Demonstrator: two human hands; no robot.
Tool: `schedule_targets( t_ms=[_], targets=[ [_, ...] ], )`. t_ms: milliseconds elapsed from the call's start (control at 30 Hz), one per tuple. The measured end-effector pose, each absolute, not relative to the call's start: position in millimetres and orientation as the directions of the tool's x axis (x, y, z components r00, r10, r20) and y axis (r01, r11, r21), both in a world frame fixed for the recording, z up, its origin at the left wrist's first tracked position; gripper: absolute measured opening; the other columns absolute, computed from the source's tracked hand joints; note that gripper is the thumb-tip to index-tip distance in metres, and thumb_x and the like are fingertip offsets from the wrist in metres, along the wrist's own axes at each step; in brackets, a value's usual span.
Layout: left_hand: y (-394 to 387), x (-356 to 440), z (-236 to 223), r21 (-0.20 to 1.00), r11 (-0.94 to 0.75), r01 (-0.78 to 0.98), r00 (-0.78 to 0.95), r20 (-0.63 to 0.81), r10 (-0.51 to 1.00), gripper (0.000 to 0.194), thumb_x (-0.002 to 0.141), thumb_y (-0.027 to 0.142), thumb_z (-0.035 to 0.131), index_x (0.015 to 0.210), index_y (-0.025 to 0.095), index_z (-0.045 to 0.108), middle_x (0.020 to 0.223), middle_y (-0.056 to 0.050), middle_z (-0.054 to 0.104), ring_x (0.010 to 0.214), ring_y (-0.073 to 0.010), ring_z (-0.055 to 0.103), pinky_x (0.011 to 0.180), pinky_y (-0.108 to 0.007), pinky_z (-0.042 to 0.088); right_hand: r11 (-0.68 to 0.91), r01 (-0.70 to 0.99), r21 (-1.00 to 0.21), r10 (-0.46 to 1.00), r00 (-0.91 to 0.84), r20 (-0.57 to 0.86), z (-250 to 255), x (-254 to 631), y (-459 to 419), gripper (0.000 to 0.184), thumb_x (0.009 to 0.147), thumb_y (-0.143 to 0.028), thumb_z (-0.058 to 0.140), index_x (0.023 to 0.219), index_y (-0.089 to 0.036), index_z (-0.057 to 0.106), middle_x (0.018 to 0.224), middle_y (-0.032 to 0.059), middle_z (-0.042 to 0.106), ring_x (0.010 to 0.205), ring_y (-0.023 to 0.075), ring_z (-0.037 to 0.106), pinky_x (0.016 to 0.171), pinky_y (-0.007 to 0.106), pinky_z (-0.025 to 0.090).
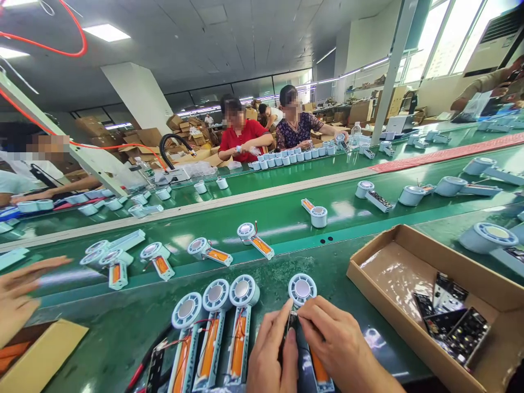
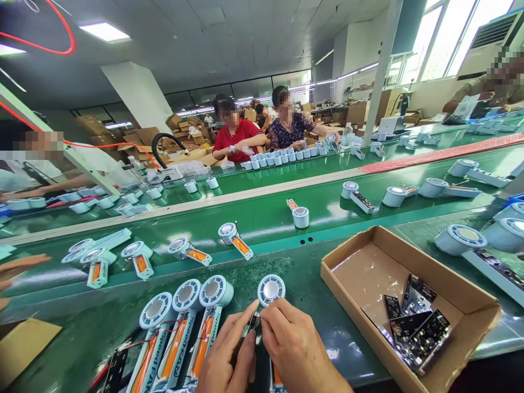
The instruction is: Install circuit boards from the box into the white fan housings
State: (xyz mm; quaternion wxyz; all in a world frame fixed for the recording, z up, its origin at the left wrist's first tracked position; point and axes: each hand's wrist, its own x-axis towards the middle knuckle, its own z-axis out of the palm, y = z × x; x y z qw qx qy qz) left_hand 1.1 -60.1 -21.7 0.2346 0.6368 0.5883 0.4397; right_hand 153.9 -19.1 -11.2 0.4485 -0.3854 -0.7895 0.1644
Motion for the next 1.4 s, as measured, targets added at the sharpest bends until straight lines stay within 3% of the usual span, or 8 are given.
schedule_targets(
  t_ms=[267,467,733,867,1000,1067,1200,1400],
  targets=[
    [-62,9,-32,0.724,-0.287,0.627,-0.059,0.411,0.910,0.043,0.101,0.021,0.042,0.141,0.024,0.058,0.120,-0.010,0.068,0.108,-0.0214,0.069,0.092,-0.031,0.057,0.746,0.589,-0.312,0.620,-0.443,0.647,-20,152,-20,0.034,0.101,-0.004,0.038,0.076,-0.018,0.056,0.072,0.0032,0.058,0.064,0.0152,0.055,0.057,0.026,0.041],
    [-63,13,-40,0.639,-0.242,0.730,-0.035,0.389,0.920,0.051,0.101,0.018,0.035,0.150,0.026,0.047,0.124,-0.013,0.065,0.088,-0.0189,0.075,0.062,-0.024,0.058,0.743,0.574,-0.344,0.632,-0.431,0.644,-22,151,-18,0.034,0.104,-0.010,0.038,0.075,-0.018,0.053,0.072,0.0027,0.057,0.061,0.0142,0.050,0.054,0.028,0.035],
    [-64,14,-49,0.526,-0.226,0.820,-0.016,0.415,0.910,0.051,0.103,0.019,0.034,0.153,0.026,0.042,0.128,-0.014,0.067,0.068,-0.0166,0.076,0.048,-0.022,0.056,0.748,0.603,-0.276,0.603,-0.443,0.663,-22,150,-12,0.038,0.104,-0.009,0.034,0.071,-0.020,0.050,0.068,0.0011,0.054,0.060,0.0138,0.048,0.055,0.028,0.032],
    [-64,10,-45,0.437,-0.211,0.874,0.021,0.400,0.916,0.052,0.102,0.019,0.037,0.154,0.028,0.040,0.129,-0.012,0.066,0.074,-0.0187,0.077,0.051,-0.023,0.059,0.704,0.572,-0.420,0.689,-0.407,0.601,-19,151,-10,0.034,0.103,-0.011,0.037,0.072,-0.021,0.050,0.067,-0.0012,0.052,0.054,0.0115,0.044,0.052,0.026,0.032],
    [-61,9,-42,0.630,-0.285,0.723,-0.028,0.439,0.898,0.051,0.103,0.015,0.032,0.152,0.025,0.042,0.128,-0.012,0.065,0.108,-0.0185,0.072,0.079,-0.022,0.061,0.662,0.527,-0.533,0.747,-0.397,0.534,-13,153,-8,0.026,0.100,-0.012,0.042,0.078,-0.021,0.052,0.071,-0.0016,0.055,0.055,0.0111,0.046,0.053,0.025,0.034],
    [-61,11,-42,0.657,-0.306,0.689,-0.033,0.450,0.892,0.052,0.103,0.014,0.033,0.153,0.028,0.041,0.128,-0.011,0.064,0.112,-0.0173,0.070,0.081,-0.021,0.060,0.666,0.526,-0.528,0.742,-0.403,0.536,-11,154,-8,0.026,0.100,-0.012,0.041,0.079,-0.021,0.052,0.072,-0.0007,0.055,0.056,0.0118,0.048,0.053,0.025,0.034],
    [-63,13,-44,0.632,-0.265,0.728,-0.021,0.407,0.913,0.056,0.102,0.012,0.034,0.155,0.031,0.036,0.133,-0.012,0.060,0.096,-0.0158,0.074,0.062,-0.018,0.058,0.696,0.543,-0.470,0.711,-0.427,0.559,-10,153,-9,0.031,0.102,-0.012,0.037,0.075,-0.021,0.048,0.071,0.0002,0.054,0.057,0.0131,0.047,0.053,0.026,0.034],
    [-63,2,-40,0.579,-0.252,0.775,0.076,0.310,0.948,0.057,0.103,0.015,0.034,0.157,0.031,0.032,0.135,-0.013,0.060,0.092,-0.0198,0.077,0.068,-0.026,0.062,0.738,0.524,-0.425,0.670,-0.500,0.549,-8,156,-10,0.034,0.105,-0.013,0.032,0.077,-0.020,0.051,0.073,0.0025,0.057,0.059,0.0147,0.050,0.054,0.026,0.038]
  ],
)
